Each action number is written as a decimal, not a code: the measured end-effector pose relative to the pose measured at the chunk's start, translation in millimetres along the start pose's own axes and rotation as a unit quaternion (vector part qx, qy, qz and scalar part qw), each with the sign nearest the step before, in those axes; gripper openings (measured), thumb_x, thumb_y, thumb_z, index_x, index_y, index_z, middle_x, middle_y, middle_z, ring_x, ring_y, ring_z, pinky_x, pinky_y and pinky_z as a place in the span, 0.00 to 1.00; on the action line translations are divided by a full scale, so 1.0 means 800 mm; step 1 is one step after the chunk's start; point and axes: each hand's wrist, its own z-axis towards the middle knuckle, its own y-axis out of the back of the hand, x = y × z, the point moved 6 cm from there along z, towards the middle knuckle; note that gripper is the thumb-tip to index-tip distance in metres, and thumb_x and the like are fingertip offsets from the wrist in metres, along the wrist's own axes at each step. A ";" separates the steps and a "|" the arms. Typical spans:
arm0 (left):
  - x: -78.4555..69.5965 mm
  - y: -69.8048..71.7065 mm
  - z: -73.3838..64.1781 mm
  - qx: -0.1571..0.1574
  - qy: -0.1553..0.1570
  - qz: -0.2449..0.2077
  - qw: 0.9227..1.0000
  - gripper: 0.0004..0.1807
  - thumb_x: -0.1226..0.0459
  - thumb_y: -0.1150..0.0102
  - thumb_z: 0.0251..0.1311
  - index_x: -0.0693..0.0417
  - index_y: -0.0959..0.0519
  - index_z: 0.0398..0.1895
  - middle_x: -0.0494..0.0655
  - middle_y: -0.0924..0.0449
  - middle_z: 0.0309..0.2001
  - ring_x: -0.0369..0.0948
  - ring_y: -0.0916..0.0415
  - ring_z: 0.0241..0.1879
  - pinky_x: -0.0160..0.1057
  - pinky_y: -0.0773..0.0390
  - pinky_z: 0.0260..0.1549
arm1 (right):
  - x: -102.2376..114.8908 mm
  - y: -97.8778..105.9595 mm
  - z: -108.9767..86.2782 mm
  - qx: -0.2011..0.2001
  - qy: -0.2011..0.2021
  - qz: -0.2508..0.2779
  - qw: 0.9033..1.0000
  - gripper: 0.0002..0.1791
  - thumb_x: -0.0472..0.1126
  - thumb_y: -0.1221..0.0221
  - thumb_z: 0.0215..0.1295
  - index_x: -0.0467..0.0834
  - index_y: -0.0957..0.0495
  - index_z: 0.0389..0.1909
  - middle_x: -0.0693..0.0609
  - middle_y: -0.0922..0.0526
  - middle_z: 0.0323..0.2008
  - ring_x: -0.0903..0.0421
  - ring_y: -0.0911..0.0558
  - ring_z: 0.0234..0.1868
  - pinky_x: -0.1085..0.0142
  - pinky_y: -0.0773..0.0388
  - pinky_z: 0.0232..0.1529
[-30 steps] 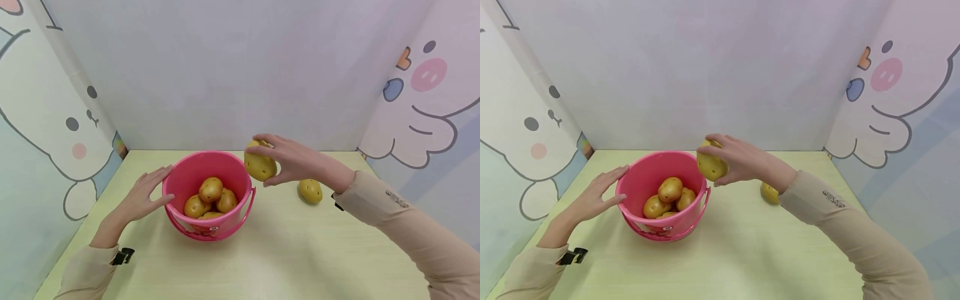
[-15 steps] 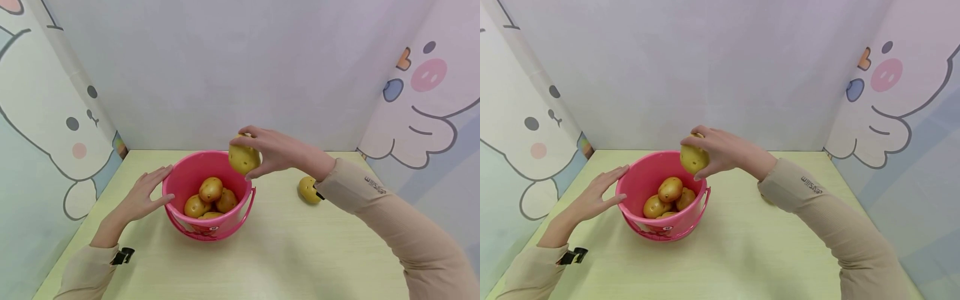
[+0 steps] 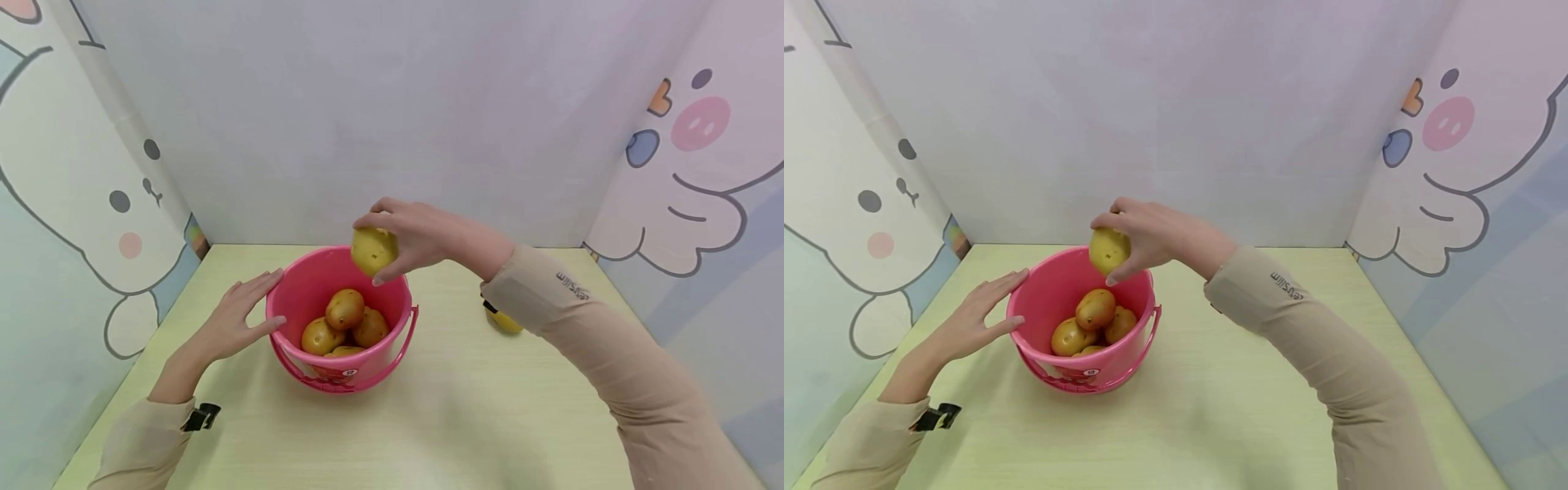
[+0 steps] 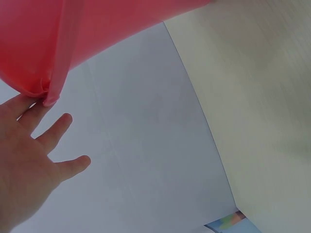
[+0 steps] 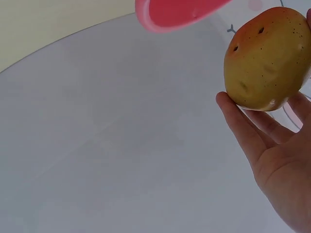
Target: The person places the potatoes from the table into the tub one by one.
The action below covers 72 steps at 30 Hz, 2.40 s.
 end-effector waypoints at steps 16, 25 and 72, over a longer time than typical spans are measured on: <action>0.003 -0.003 0.000 0.004 0.003 0.000 1.000 0.41 0.53 0.41 0.49 0.52 0.46 0.66 0.57 0.42 0.61 0.55 0.50 0.60 0.64 0.56 0.53 | 0.016 -0.015 0.044 0.044 -0.020 0.032 0.998 0.39 0.55 0.34 0.41 0.50 0.36 0.58 0.52 0.35 0.49 0.59 0.35 0.46 0.71 0.29 0.36; 0.001 -0.002 -0.001 0.006 0.008 0.001 1.000 0.41 0.55 0.40 0.48 0.53 0.45 0.66 0.58 0.42 0.61 0.55 0.51 0.60 0.64 0.55 0.53 | 0.019 -0.026 0.067 0.090 -0.065 0.032 0.993 0.40 0.57 0.34 0.40 0.52 0.37 0.58 0.54 0.34 0.48 0.60 0.34 0.45 0.72 0.28 0.34; 0.003 -0.001 -0.002 0.001 -0.001 0.000 1.000 0.41 0.53 0.41 0.49 0.53 0.45 0.66 0.57 0.42 0.61 0.55 0.50 0.60 0.64 0.56 0.53 | -0.028 -0.068 0.077 0.070 -0.073 0.048 0.994 0.37 0.54 0.34 0.43 0.51 0.35 0.57 0.54 0.33 0.52 0.57 0.34 0.51 0.65 0.27 0.42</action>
